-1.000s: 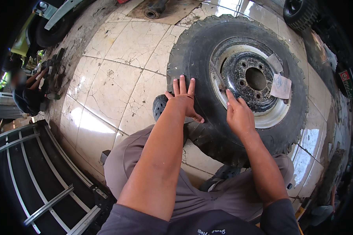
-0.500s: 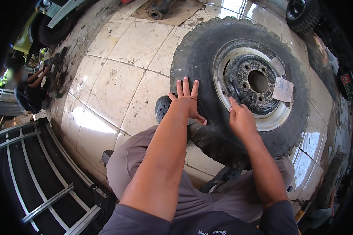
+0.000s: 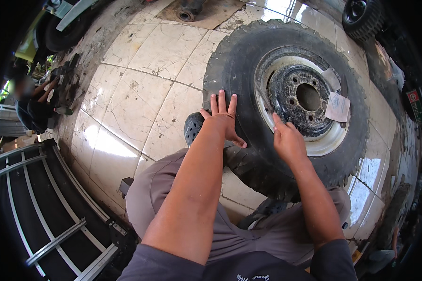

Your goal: The person uses a scraper tool to clean the inner rim area of a large vehicle tire. They repeatedly scrape the surface between the tire bead and the metal rim, holding the tire steady with their left hand while working with the right hand.

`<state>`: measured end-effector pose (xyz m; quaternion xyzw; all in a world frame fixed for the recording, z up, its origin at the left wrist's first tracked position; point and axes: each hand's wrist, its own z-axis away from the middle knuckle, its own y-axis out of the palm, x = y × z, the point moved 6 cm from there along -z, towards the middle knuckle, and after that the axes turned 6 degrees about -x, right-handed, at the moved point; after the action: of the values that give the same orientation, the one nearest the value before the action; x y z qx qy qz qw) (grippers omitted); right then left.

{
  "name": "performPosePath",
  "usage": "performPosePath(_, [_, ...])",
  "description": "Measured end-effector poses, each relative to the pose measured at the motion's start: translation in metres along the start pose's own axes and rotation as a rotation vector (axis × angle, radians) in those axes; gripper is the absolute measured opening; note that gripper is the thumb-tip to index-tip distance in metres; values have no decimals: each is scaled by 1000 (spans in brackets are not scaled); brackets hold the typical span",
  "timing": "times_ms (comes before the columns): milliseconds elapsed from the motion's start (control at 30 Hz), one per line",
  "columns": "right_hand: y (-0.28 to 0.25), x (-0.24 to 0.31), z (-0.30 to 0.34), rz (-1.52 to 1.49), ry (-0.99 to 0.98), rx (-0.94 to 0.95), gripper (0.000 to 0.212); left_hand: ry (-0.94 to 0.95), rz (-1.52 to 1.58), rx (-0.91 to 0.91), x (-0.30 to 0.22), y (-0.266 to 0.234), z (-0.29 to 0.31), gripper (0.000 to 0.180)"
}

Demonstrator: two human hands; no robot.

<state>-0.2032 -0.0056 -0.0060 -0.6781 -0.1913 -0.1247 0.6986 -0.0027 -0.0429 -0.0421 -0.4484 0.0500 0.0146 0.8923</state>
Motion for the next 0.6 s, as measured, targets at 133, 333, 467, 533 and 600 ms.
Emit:
performPosePath(133, [1,-3,0,37,26,24,43,4,6,-25,0,2,-1,164])
performPosePath(333, [3,-6,3,85,4,20,44,4,1,-34,-1,2,-1,164])
performPosePath(467, [-6,4,6,59,20,20,43,2,14,-29,1,2,-1,164])
performPosePath(533, [-9,10,6,31,3,14,43,-5,12,-31,3,2,0,164])
performPosePath(600, [-8,6,6,64,1,19,43,1,11,-32,0,1,0,164])
